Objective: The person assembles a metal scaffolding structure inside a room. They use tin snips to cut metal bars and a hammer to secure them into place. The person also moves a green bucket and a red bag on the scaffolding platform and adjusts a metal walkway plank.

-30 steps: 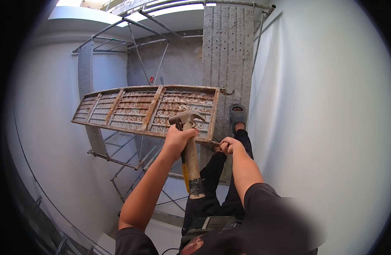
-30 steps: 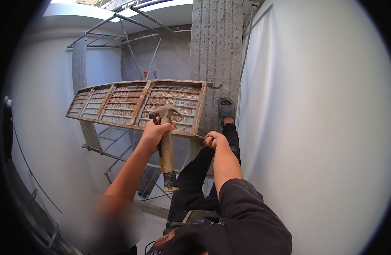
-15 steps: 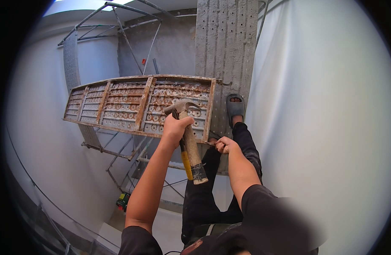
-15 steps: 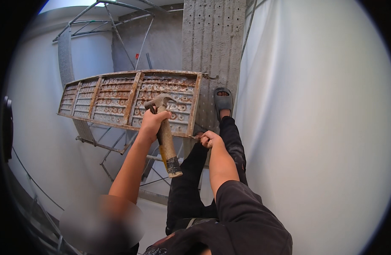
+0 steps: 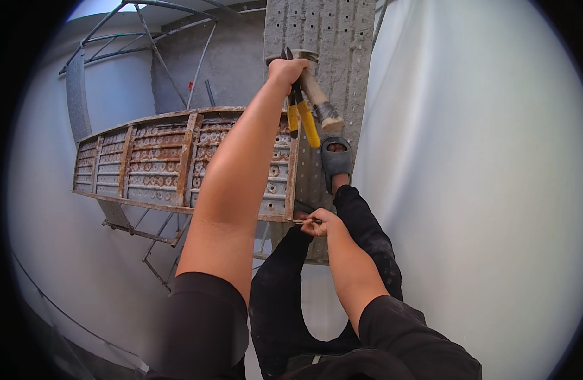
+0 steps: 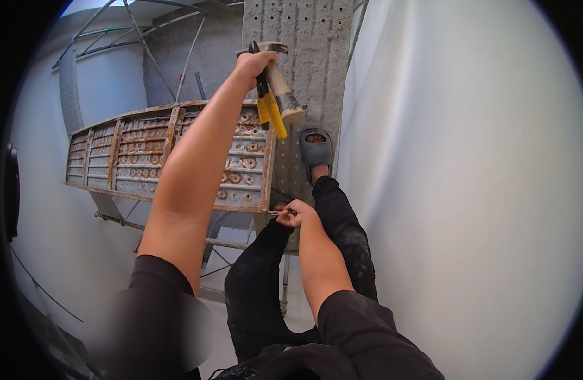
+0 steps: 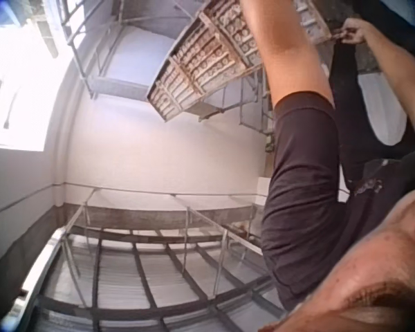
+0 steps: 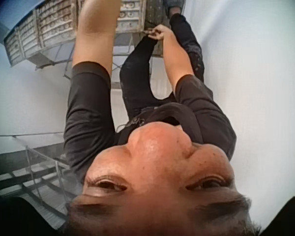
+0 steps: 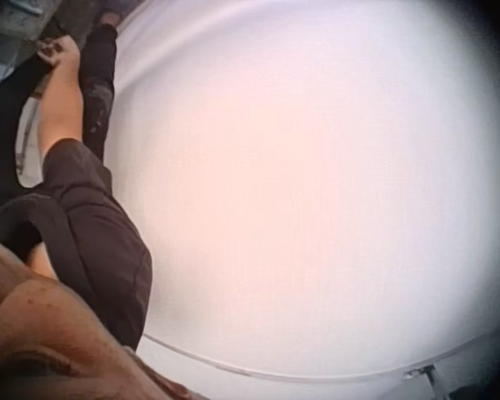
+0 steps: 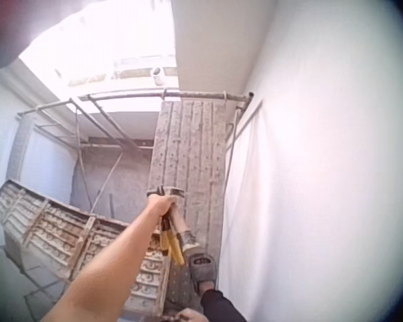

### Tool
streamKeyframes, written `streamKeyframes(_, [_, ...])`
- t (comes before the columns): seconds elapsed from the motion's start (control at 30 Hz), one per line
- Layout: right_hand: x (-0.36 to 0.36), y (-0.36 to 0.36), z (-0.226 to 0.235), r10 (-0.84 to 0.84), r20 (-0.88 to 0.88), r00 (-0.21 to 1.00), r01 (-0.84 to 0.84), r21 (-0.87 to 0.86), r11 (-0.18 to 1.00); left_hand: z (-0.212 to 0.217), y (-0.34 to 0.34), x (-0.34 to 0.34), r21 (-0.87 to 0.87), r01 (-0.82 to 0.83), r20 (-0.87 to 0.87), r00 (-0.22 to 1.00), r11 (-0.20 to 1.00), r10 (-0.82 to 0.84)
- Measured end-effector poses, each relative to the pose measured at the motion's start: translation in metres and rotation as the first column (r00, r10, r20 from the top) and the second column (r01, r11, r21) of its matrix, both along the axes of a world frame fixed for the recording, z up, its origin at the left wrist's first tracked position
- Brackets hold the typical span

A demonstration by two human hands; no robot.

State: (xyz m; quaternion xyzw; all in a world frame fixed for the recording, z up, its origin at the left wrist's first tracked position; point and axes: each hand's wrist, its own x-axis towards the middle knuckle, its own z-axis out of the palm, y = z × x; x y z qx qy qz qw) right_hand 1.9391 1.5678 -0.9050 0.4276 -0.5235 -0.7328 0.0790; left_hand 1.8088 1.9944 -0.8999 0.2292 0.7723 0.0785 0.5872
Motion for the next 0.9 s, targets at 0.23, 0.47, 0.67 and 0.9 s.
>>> streamKeyframes(0.23, [0.007, -0.004, 0.007, -0.026, -0.038, 0.999, 0.030, 0.099, 0.995, 0.036, -0.009, -0.013, 0.156, 0.187, -0.158, 0.974, 0.970, -0.162])
streamKeyframes(0.47, [0.014, 0.016, 0.021, 0.135, -0.057, 0.989, -0.119, 0.230, 0.966, 0.101, -0.306, -0.099, -0.007, 0.981, 0.003, 0.192, 0.192, -0.981])
streamKeyframes(0.67, [0.030, 0.034, 0.024, 0.014, -0.236, 0.972, 0.004, 0.076, 0.997, 0.108, -0.357, -0.111, 0.160, 0.985, -0.512, 0.141, 0.067, -0.847])
streamKeyframes(0.9, [0.047, 0.064, 0.076, 0.118, -0.124, 0.985, -0.072, 0.325, 0.943, 0.122, -0.340, -0.097, 0.120, 0.986, -0.537, 0.162, 0.115, -0.828])
